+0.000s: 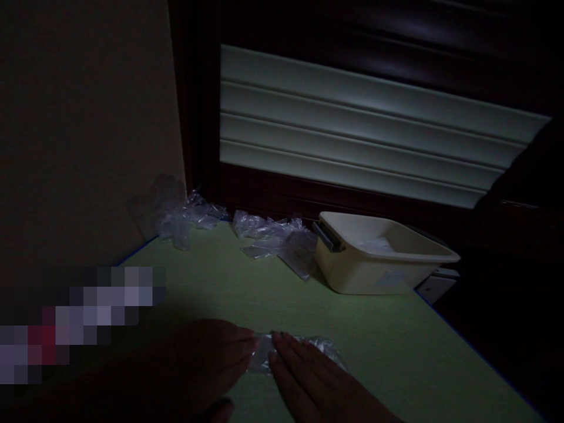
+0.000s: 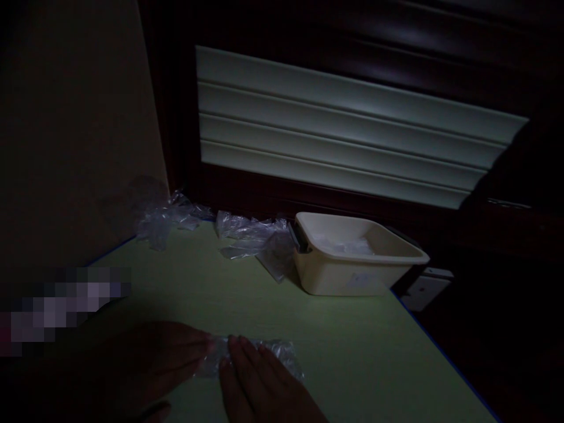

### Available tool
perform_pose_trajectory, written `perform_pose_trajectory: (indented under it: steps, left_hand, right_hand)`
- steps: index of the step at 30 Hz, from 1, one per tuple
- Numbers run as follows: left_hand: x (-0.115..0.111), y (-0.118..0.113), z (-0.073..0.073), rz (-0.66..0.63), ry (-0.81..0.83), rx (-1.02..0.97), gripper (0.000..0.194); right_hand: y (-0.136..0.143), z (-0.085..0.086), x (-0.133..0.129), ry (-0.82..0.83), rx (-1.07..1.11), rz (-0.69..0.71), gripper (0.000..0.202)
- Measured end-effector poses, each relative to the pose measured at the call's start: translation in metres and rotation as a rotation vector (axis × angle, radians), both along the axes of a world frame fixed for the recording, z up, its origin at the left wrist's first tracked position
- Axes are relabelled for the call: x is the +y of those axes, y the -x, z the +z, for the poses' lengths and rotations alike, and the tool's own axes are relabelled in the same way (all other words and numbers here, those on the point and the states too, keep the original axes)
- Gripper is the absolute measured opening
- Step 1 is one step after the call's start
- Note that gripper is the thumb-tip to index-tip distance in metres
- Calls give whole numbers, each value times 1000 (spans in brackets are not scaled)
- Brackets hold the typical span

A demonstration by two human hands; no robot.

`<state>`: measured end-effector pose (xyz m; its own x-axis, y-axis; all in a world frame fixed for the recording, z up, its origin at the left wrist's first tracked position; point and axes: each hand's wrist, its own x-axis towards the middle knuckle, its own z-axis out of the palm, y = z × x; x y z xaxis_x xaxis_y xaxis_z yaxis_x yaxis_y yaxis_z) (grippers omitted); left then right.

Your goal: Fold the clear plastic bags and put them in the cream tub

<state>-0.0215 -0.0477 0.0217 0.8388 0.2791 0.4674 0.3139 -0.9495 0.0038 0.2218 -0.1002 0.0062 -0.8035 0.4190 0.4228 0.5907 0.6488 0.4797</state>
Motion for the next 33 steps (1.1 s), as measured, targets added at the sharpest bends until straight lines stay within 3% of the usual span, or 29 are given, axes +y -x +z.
perform_pose_trajectory:
  steps: [3,6,9,12,15,18,22,25,29,33]
  left_hand:
    - [1,0,4,-70,-38,-83,40]
    - [5,2,9,-88,-35,-92,36]
    - [3,3,10,-36,-14,-99,34]
    - [1,1,9,-34,-6,-99,35]
    - [1,-2,10,-52,15,-77,35]
    - [3,-8,17,-68,46,-44,33]
    - [2,-11,26,-136,58,-12,31]
    - [2,-9,20,-86,46,-23,25]
    - [4,-4,7,-64,-24,-81,25]
    - [4,-3,6,-71,-31,-75,22]
  right_hand:
    - [-8,-4,2,151,3,-23,35]
    - [-17,-5,4,368,54,-68,54]
    - [-20,6,4,577,115,-100,71]
    - [-15,23,4,689,156,-176,70]
    - [-6,23,4,609,199,-191,74]
    - [4,4,5,457,164,-109,79]
    - [11,-15,6,191,52,-63,42]
    - [13,-13,7,77,31,-32,37]
    - [10,-6,6,23,20,-20,37]
    - [5,-11,-7,72,4,-62,36]
